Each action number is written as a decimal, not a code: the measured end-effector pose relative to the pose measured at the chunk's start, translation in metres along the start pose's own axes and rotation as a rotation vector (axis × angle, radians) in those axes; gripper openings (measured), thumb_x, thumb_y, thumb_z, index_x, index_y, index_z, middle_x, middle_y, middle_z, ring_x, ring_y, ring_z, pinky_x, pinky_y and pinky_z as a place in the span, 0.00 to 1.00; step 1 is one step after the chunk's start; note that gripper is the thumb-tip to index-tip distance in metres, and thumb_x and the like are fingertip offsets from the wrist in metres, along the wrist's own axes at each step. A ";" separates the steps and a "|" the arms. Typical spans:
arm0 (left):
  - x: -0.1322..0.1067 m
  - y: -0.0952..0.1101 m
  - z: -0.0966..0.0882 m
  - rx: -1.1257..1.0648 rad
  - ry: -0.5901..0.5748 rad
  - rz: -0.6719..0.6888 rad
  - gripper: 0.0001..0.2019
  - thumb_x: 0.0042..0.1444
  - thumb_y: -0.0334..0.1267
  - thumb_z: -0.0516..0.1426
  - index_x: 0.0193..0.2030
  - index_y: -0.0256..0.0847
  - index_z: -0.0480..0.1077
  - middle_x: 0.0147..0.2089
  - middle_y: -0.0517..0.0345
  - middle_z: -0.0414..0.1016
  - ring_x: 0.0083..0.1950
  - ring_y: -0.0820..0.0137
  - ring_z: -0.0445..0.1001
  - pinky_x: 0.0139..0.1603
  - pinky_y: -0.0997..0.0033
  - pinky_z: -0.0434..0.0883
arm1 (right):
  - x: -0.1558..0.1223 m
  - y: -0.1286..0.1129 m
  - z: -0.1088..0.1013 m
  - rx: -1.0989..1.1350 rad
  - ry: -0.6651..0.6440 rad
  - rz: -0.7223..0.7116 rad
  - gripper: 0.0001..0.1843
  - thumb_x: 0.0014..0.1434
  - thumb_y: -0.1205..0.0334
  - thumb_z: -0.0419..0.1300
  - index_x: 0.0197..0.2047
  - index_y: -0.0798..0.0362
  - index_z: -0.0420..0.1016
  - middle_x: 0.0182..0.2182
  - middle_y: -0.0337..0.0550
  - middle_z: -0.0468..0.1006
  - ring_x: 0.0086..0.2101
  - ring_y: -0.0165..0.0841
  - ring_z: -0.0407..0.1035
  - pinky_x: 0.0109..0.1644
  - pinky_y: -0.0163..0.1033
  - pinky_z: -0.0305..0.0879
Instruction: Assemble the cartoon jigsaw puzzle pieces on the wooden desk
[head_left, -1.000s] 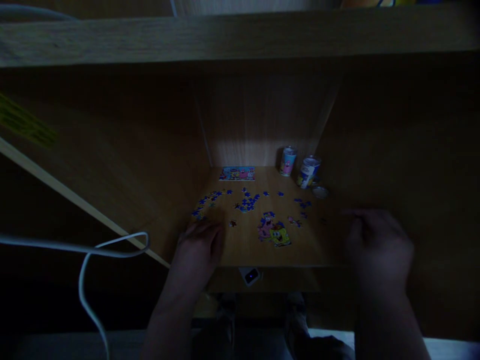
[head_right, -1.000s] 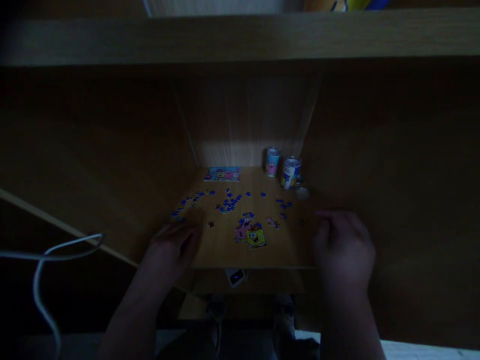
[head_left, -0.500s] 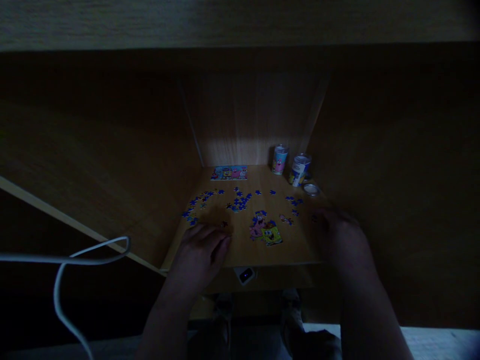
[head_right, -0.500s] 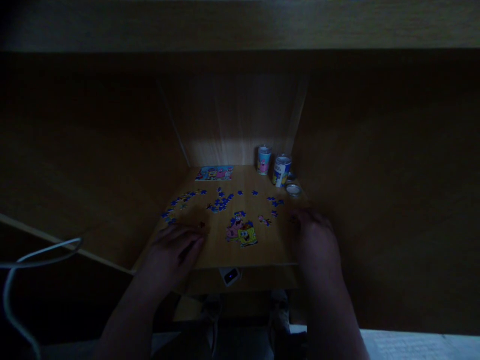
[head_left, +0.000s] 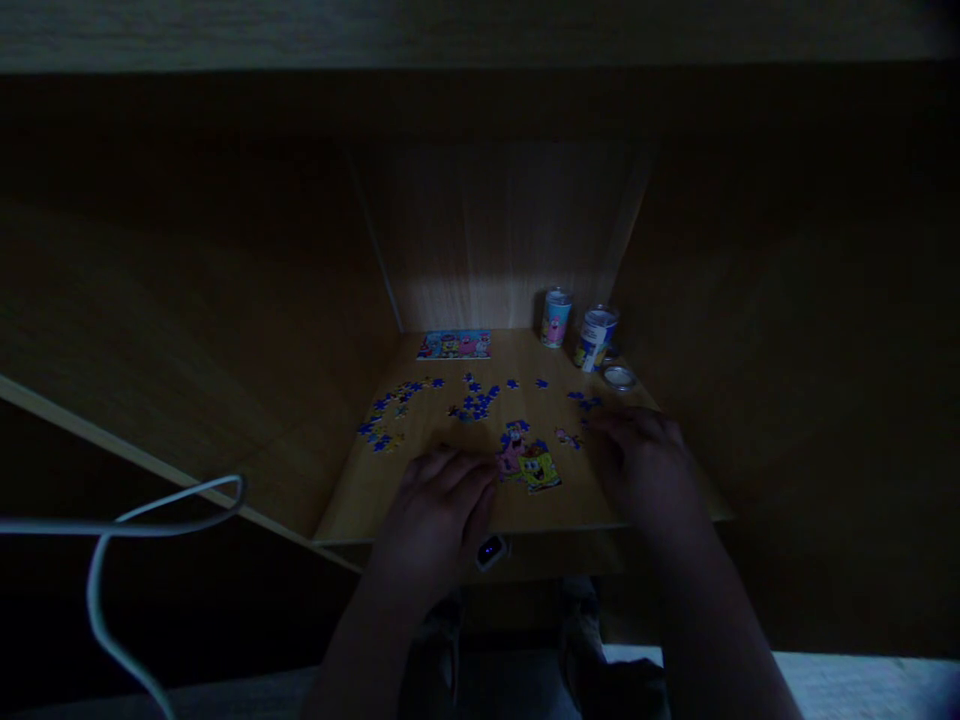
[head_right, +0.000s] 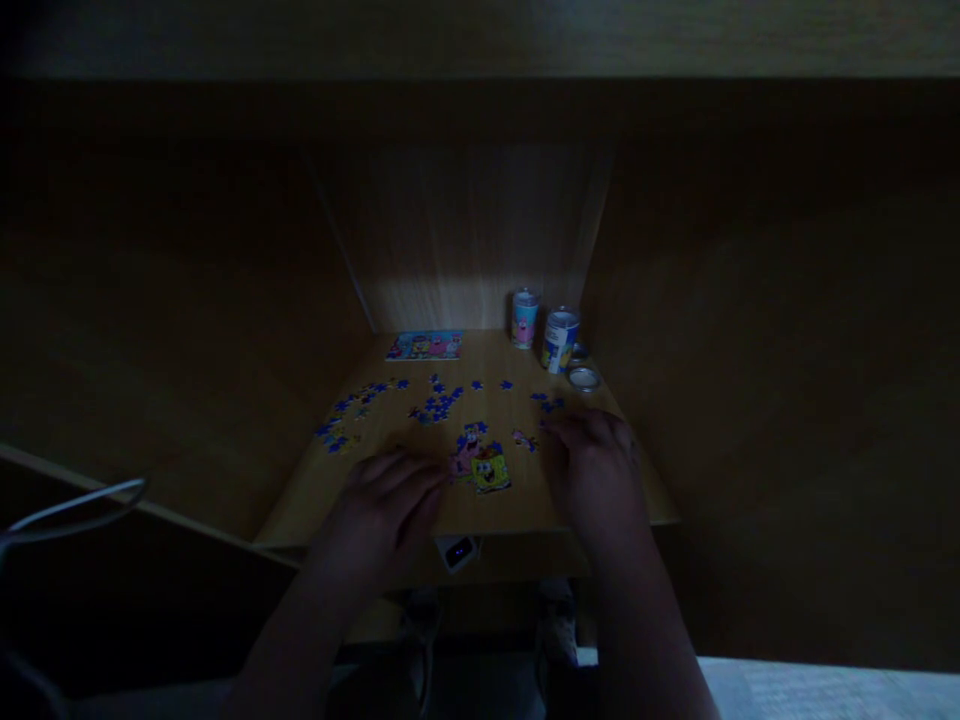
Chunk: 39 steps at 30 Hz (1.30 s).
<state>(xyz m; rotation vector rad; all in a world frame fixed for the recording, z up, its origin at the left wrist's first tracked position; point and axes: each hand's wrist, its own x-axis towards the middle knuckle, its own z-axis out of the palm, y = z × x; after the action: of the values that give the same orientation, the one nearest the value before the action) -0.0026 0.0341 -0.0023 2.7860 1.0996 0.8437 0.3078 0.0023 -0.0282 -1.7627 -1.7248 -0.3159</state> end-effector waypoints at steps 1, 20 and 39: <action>0.001 0.003 0.001 -0.006 -0.016 0.009 0.14 0.78 0.36 0.58 0.62 0.48 0.83 0.60 0.52 0.87 0.62 0.54 0.82 0.69 0.39 0.77 | 0.000 0.000 0.000 0.003 -0.001 0.005 0.15 0.69 0.65 0.62 0.54 0.48 0.88 0.54 0.55 0.84 0.58 0.53 0.72 0.66 0.62 0.69; 0.002 0.007 -0.004 -0.082 -0.042 0.017 0.11 0.76 0.36 0.59 0.57 0.49 0.83 0.58 0.55 0.88 0.60 0.56 0.82 0.70 0.41 0.74 | 0.003 0.009 0.012 -0.044 0.030 0.078 0.15 0.74 0.49 0.64 0.46 0.51 0.87 0.47 0.56 0.85 0.53 0.51 0.75 0.64 0.60 0.68; 0.004 0.007 -0.003 -0.104 0.046 0.066 0.10 0.73 0.32 0.61 0.54 0.48 0.83 0.54 0.56 0.89 0.56 0.57 0.82 0.64 0.46 0.76 | 0.011 0.002 0.010 -0.041 -0.064 0.126 0.15 0.74 0.51 0.62 0.45 0.50 0.87 0.48 0.55 0.87 0.54 0.53 0.76 0.66 0.60 0.68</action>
<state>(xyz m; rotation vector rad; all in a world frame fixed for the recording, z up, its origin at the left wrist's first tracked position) 0.0028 0.0308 0.0040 2.7443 0.9457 0.9467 0.3085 0.0171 -0.0298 -1.9203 -1.6521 -0.2444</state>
